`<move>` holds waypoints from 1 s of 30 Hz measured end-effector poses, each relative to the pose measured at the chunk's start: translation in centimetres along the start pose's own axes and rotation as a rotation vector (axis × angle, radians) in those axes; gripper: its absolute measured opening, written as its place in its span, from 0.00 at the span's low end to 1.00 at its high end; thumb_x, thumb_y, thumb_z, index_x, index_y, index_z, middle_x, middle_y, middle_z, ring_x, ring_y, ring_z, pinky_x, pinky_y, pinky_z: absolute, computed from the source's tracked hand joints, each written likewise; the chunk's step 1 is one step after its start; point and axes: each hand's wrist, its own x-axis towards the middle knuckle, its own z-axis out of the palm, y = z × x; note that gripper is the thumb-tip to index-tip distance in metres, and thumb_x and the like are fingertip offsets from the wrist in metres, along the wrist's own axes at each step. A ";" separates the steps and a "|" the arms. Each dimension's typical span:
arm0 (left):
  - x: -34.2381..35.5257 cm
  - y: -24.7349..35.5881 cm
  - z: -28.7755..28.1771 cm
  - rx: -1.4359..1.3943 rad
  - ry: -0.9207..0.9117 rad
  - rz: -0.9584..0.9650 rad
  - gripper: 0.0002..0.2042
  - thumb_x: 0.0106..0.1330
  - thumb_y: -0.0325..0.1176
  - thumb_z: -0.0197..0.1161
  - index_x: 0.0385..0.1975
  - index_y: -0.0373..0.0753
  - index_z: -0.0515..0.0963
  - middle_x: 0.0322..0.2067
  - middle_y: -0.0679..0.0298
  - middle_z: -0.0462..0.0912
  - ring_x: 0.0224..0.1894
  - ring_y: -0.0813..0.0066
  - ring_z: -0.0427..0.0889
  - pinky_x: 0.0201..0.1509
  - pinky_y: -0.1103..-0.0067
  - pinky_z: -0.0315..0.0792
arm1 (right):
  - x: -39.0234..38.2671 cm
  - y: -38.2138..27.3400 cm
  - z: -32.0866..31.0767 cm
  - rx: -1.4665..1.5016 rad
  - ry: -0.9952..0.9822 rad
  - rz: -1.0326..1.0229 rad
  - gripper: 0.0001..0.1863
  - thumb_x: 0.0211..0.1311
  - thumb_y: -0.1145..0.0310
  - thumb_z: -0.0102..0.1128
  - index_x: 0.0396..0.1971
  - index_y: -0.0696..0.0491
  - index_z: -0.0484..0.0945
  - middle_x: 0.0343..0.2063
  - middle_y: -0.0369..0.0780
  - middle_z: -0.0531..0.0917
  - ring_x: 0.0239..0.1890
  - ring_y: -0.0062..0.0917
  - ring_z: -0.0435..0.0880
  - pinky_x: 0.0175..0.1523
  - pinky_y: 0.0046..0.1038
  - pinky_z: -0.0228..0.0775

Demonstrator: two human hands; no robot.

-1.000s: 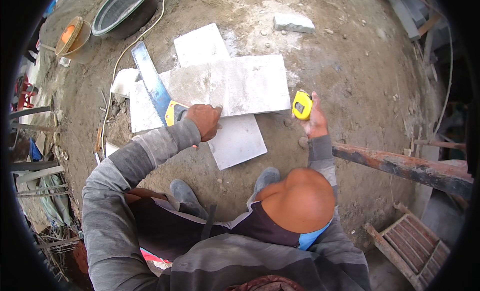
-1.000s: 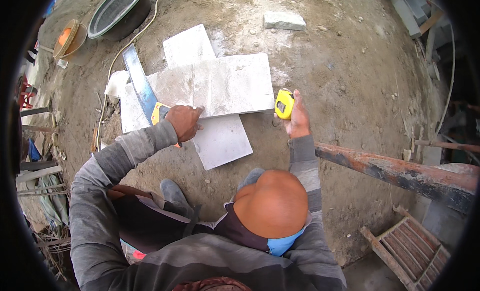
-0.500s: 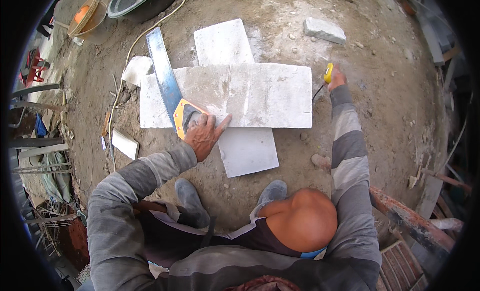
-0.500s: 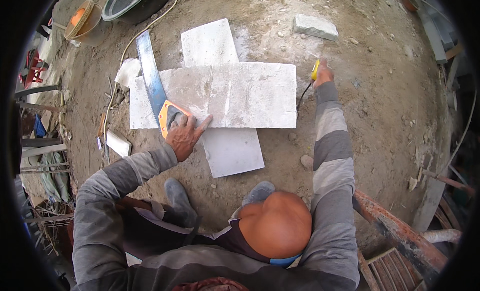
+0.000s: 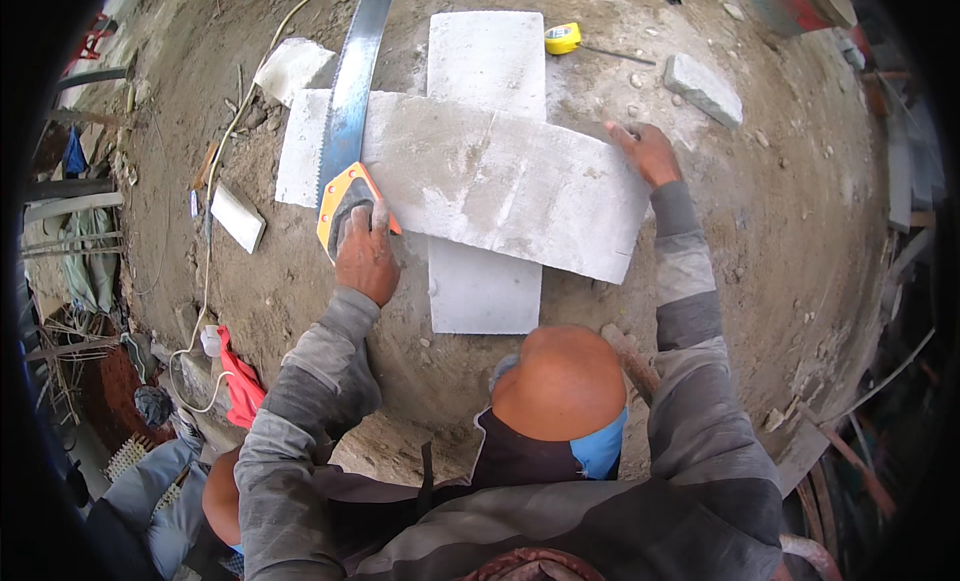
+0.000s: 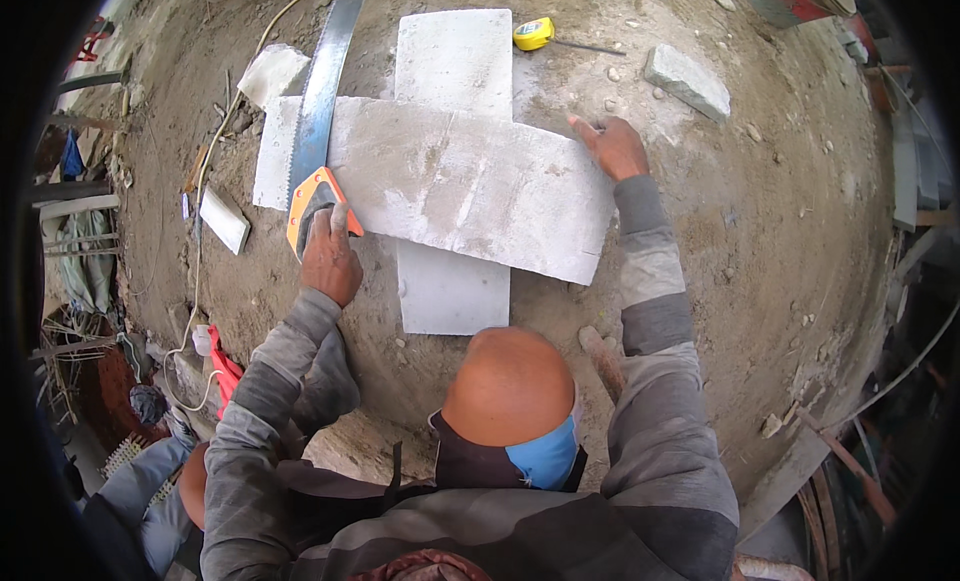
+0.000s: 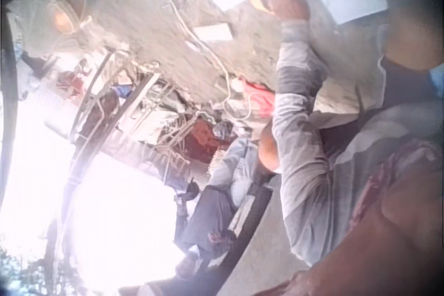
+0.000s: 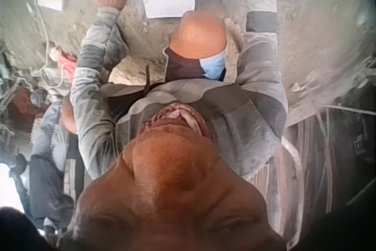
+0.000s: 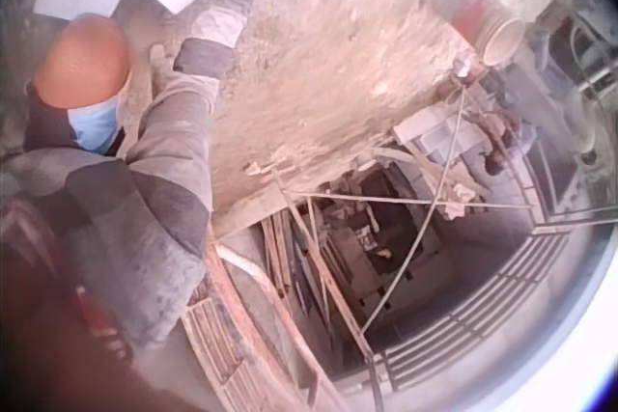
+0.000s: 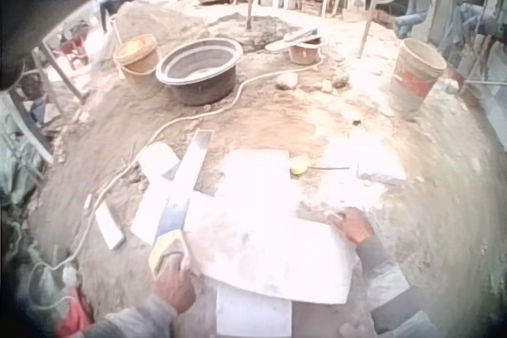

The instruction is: The person measures a white ceramic tile with a tape measure and then uses a hand saw to cut it into smaller pieces. The person handles the tile and saw on the ground, making several cuts to separate the material.

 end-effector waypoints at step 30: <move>1.0 -9.8 0.5 -0.100 0.407 -0.066 0.34 0.55 0.17 0.48 0.67 0.42 0.63 0.60 0.51 0.74 0.58 0.48 0.75 0.59 0.65 0.68 | -8.7 5.6 11.6 0.695 0.557 0.277 0.34 0.58 0.44 0.62 0.46 0.65 0.80 0.43 0.53 0.84 0.47 0.40 0.82 0.54 0.33 0.70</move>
